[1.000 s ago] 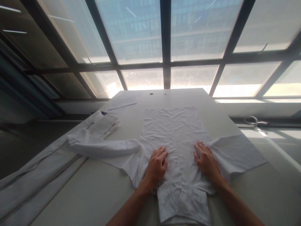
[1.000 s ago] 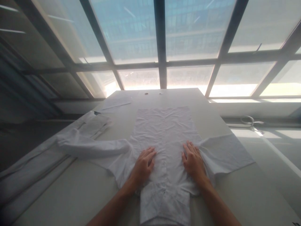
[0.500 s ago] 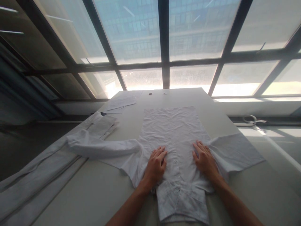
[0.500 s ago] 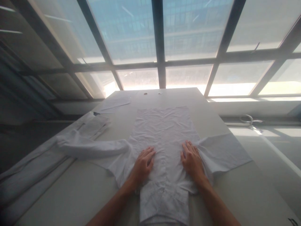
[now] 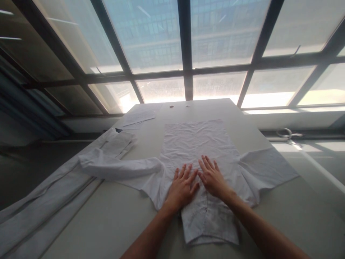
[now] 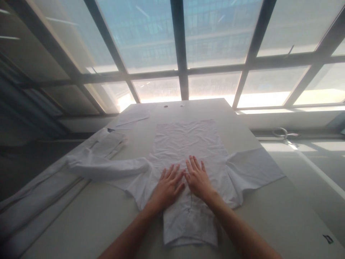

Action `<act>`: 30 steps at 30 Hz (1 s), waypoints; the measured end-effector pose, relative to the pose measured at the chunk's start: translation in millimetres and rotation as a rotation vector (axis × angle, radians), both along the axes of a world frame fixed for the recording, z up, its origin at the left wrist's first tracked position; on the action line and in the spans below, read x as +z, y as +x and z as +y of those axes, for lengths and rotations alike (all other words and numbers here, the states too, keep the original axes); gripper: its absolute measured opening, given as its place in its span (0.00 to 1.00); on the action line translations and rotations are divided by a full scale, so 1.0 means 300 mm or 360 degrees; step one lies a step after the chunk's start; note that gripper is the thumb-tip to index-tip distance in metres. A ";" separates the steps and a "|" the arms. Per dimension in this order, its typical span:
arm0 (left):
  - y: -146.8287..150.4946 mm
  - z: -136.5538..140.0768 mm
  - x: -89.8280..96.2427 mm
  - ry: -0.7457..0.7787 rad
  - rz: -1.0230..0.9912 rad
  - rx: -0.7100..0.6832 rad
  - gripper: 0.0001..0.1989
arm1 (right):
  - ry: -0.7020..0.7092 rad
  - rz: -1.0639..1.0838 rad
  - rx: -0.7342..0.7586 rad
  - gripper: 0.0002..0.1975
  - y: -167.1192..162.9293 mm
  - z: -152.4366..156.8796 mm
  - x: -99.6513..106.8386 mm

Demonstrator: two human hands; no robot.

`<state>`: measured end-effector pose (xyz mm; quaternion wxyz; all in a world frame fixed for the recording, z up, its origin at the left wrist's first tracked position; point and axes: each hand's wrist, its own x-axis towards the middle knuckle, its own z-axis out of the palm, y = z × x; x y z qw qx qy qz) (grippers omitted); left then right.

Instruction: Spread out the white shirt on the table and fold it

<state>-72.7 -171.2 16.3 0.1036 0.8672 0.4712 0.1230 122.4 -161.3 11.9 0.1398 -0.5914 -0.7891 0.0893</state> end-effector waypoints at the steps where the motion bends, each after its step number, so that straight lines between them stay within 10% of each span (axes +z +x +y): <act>1: 0.001 0.000 0.000 -0.0004 0.0014 -0.0001 0.28 | -0.0026 -0.0006 0.0085 0.29 -0.030 0.007 0.001; 30: -0.003 -0.004 0.002 -0.0071 0.0020 0.0093 0.36 | 0.0164 -0.0225 -0.0504 0.31 0.337 0.139 -0.098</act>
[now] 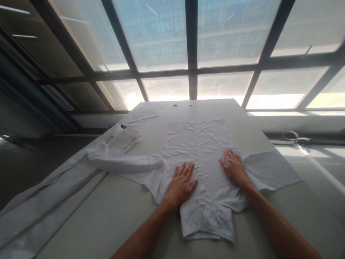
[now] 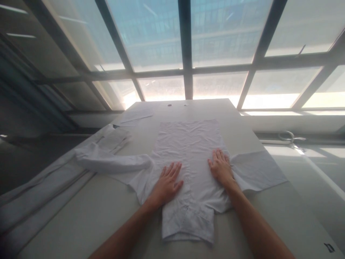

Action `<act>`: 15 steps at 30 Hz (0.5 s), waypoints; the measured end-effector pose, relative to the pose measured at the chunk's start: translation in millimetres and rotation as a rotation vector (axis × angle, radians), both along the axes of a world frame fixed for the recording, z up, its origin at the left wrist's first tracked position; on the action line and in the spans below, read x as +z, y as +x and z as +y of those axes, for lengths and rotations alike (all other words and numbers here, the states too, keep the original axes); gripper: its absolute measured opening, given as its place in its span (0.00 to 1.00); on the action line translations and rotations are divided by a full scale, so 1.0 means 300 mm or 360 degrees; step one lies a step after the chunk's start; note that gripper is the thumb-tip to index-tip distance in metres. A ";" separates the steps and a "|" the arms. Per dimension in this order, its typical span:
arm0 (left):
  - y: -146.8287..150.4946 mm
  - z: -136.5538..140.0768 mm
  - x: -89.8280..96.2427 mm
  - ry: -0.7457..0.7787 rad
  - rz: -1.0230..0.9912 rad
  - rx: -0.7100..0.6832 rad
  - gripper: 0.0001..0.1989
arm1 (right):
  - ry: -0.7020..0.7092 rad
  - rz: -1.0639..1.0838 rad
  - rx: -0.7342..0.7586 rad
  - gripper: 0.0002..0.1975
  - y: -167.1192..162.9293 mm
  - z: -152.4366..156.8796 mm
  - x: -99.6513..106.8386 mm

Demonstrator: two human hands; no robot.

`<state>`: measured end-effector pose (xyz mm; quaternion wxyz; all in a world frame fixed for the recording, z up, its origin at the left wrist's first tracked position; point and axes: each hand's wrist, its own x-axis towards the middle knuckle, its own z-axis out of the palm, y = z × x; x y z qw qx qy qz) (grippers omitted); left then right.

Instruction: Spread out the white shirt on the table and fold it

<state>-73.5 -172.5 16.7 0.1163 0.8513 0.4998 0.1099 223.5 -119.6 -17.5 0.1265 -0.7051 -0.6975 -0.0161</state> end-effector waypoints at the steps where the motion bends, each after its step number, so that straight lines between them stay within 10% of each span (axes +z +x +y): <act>1: 0.005 -0.002 0.004 -0.0001 0.0008 0.0007 0.35 | 0.0011 0.0014 -0.0003 0.31 -0.005 -0.002 0.003; 15: 0.124 0.081 -0.055 0.0162 0.0268 -0.0060 0.39 | -0.0144 0.0014 0.0459 0.30 -0.154 -0.061 0.009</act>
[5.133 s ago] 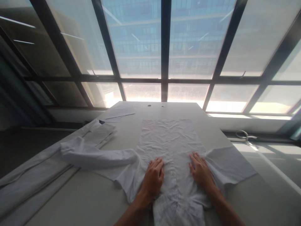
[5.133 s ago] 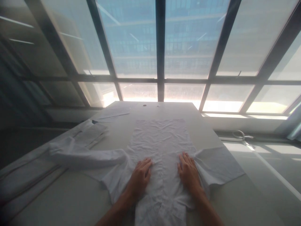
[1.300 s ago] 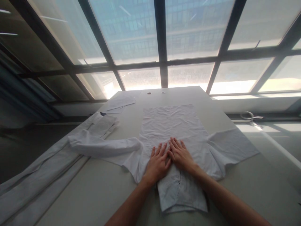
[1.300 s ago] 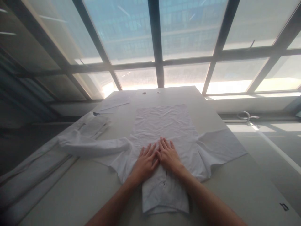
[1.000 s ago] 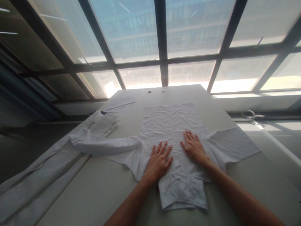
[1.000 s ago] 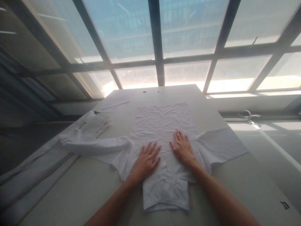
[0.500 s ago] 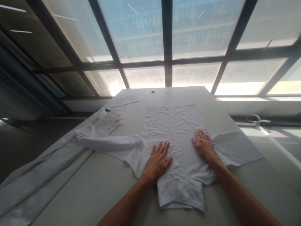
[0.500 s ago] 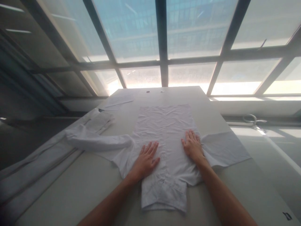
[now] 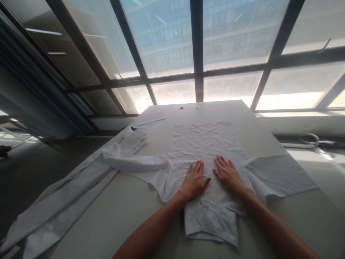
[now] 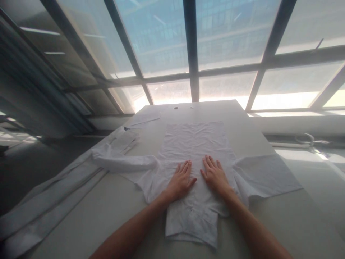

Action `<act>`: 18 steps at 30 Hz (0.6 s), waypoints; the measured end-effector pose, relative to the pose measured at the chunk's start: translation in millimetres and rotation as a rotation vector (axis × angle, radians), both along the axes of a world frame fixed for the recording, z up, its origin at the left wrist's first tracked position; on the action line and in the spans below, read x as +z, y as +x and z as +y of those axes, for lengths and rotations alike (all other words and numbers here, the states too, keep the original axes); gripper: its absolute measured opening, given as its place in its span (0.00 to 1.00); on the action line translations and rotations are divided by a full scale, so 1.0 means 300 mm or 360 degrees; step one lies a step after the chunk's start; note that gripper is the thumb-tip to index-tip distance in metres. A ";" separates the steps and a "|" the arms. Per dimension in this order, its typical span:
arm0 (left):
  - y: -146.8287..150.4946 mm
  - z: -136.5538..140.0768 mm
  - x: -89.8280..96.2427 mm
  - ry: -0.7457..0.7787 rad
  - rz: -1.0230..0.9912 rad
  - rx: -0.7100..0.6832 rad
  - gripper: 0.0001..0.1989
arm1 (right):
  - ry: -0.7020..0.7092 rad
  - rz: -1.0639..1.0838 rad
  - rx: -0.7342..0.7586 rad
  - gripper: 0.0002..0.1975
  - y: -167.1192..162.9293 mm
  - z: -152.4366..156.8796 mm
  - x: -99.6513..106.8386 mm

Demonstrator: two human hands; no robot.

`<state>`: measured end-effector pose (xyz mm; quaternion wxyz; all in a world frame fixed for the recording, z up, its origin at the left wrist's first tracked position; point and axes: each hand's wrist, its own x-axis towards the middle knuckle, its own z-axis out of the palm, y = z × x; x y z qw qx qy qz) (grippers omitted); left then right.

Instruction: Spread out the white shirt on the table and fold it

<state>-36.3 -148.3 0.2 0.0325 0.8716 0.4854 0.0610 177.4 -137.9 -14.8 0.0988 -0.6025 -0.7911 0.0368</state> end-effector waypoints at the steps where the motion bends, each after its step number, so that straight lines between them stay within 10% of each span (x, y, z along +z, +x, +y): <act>1: -0.032 0.007 0.002 0.0005 0.0020 0.0036 0.39 | -0.0005 -0.0006 -0.0024 0.30 0.005 0.001 0.001; 10: -0.348 0.058 -0.015 0.0206 0.0187 0.0501 0.35 | -0.0024 0.0005 -0.0132 0.30 0.002 0.000 0.008; 18: -0.246 0.045 0.050 0.0149 0.0207 0.0592 0.33 | -0.0010 0.0005 -0.0201 0.30 0.000 0.001 0.005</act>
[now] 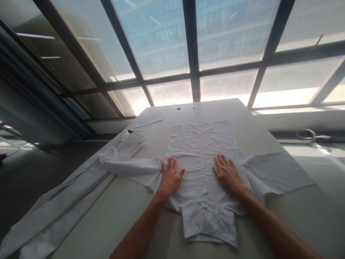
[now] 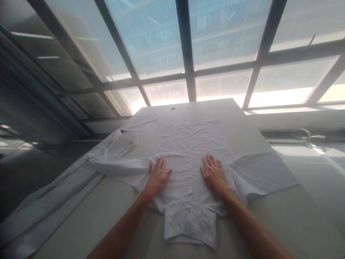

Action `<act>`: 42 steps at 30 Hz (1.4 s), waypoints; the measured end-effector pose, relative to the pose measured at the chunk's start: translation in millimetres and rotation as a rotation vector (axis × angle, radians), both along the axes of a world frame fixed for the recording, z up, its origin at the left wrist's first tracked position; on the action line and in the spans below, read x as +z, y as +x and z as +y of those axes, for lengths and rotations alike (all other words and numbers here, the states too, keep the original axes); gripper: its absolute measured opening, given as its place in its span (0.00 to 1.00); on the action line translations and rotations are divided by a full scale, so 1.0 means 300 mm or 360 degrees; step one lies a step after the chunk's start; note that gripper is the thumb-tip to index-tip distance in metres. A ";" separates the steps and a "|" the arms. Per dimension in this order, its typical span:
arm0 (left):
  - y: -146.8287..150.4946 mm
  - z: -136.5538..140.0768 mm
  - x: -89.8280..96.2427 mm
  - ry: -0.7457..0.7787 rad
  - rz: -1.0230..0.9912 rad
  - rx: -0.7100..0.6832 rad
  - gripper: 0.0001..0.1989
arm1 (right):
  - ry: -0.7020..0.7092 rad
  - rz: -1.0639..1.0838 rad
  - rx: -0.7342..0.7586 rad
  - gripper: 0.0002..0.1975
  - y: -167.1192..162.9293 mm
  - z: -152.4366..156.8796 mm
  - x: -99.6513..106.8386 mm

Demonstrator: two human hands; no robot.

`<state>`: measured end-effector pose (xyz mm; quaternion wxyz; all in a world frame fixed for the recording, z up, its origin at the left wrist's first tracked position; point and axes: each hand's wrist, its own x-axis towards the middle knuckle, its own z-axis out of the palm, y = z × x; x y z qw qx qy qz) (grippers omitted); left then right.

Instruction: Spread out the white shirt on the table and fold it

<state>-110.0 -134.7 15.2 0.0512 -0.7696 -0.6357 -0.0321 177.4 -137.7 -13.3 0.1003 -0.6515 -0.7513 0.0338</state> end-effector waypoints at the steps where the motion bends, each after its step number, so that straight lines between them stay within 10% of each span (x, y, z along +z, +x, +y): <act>1: 0.038 -0.005 0.013 -0.0009 -0.0036 -0.0067 0.33 | 0.0006 -0.0001 0.0002 0.30 -0.001 -0.001 0.001; 7: 0.248 -0.045 0.008 -0.0233 -0.0253 -0.0601 0.33 | -0.0005 0.0008 -0.0012 0.30 -0.004 0.000 0.004; 28: 0.251 -0.053 -0.010 -0.0150 -0.0223 -0.0650 0.28 | 0.0066 -0.0097 -0.0250 0.31 0.133 0.044 -0.002; 42: 0.238 -0.039 -0.057 -0.0088 -0.0197 -0.0670 0.28 | -0.0032 0.0135 0.0178 0.30 -0.193 -0.103 0.030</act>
